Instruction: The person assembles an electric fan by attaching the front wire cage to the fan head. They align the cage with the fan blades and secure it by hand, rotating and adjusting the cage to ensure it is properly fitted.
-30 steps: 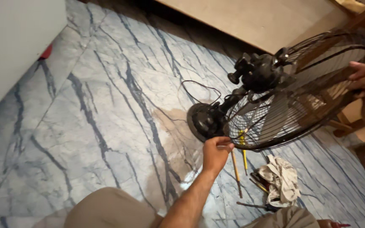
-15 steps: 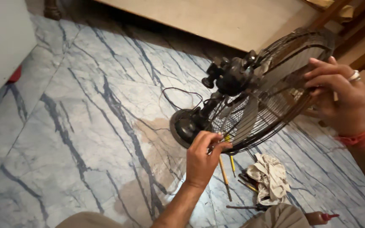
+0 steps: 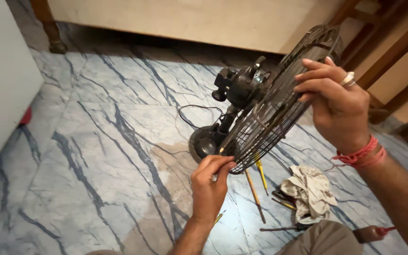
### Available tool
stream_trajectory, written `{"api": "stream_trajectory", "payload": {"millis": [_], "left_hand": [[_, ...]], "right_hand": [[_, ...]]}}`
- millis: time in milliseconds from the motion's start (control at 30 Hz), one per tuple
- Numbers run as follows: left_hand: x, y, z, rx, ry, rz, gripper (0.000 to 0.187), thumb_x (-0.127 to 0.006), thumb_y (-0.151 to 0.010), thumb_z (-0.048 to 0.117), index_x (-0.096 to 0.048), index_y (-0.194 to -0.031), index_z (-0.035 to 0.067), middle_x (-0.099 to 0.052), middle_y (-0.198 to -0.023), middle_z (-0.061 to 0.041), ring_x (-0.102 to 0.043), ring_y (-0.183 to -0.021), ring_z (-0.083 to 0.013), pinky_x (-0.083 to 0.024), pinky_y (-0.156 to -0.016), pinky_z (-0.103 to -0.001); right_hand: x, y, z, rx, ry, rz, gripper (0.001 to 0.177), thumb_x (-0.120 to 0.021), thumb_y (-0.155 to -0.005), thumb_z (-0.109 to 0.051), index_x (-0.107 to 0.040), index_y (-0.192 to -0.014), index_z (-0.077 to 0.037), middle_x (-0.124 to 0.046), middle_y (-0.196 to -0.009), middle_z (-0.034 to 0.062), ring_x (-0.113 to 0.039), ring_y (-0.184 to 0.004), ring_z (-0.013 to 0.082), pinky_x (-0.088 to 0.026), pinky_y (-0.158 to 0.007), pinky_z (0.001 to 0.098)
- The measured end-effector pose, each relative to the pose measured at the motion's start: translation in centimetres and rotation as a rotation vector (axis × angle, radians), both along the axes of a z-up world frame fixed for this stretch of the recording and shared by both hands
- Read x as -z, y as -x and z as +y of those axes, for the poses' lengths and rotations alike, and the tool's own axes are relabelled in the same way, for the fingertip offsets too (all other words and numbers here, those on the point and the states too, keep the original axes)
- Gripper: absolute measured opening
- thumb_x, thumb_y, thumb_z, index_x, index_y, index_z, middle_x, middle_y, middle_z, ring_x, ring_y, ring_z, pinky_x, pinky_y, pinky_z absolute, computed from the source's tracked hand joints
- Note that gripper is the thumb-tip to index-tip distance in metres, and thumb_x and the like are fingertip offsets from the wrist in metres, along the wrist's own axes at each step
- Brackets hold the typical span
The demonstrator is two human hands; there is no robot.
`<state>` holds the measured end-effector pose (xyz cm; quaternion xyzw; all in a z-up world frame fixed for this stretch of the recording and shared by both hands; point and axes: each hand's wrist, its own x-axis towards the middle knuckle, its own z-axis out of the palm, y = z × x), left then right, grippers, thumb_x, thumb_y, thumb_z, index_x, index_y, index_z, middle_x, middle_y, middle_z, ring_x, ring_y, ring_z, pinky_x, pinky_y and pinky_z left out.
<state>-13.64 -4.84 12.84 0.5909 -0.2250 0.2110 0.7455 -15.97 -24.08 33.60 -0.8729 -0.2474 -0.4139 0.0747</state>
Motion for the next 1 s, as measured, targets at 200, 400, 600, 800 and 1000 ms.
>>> {"api": "stream_trajectory", "payload": {"millis": [200, 400, 600, 800, 1000], "left_hand": [[-1.0, -0.4, 1.4, 0.05, -0.114, -0.095, 0.013, -0.074, -0.092, 0.001, -0.074, -0.104, -0.002, -0.073, -0.095, -0.012, -0.074, -0.079, -0.0221, -0.058, -0.066, -0.029], [-1.8, -0.1, 1.6, -0.174, -0.266, -0.278, 0.015, -0.075, -0.089, 0.0, -0.072, -0.104, -0.001, -0.073, -0.096, -0.012, -0.073, -0.08, -0.0241, -0.059, -0.069, -0.031], [-2.2, -0.1, 1.7, -0.239, -0.257, -0.186, 0.01, -0.071, -0.092, 0.0, -0.071, -0.102, -0.002, -0.072, -0.094, -0.011, -0.074, -0.081, -0.0224, -0.06, -0.072, -0.03], [-2.7, -1.2, 2.5, -0.206, -0.219, -0.063, 0.009, -0.069, -0.093, 0.002, -0.072, -0.1, -0.003, -0.073, -0.094, -0.01, -0.075, -0.079, -0.0194, -0.062, -0.071, -0.029], [-3.3, -3.6, 3.8, -0.165, -0.159, -0.021, 0.01, -0.069, -0.093, 0.004, -0.073, -0.101, -0.002, -0.074, -0.095, -0.009, -0.074, -0.081, -0.0172, -0.064, -0.069, -0.028]], "right_hand": [[-0.4, -0.2, 0.4, -0.008, 0.001, -0.036, 0.024, -0.064, -0.091, 0.017, -0.071, -0.102, -0.003, -0.072, -0.113, 0.0091, -0.067, -0.134, 0.0294, -0.04, -0.131, 0.0527], [0.5, 0.3, 1.0, -0.029, -0.033, -0.039, 0.024, -0.068, -0.097, 0.013, -0.066, -0.114, -0.005, -0.072, -0.123, 0.0091, -0.063, -0.137, 0.0312, -0.036, -0.13, 0.0517], [5.4, 3.0, 2.6, 0.084, -0.23, -0.407, 0.032, -0.084, -0.094, 0.003, -0.058, -0.11, -0.002, -0.062, -0.121, 0.0142, -0.062, -0.116, 0.0301, -0.05, -0.1, 0.0366], [13.6, 4.6, 8.0, 0.16, -0.712, -0.039, 0.013, -0.08, -0.086, -0.002, -0.072, -0.096, -0.003, -0.069, -0.089, 0.005, -0.065, -0.074, 0.0113, -0.053, -0.066, 0.0248], [14.9, 0.8, 11.3, 0.167, -0.805, 0.05, 0.011, -0.08, -0.085, -0.005, -0.077, -0.095, -0.001, -0.068, -0.082, 0.0034, -0.062, -0.063, 0.0086, -0.048, -0.056, 0.0239]]}}
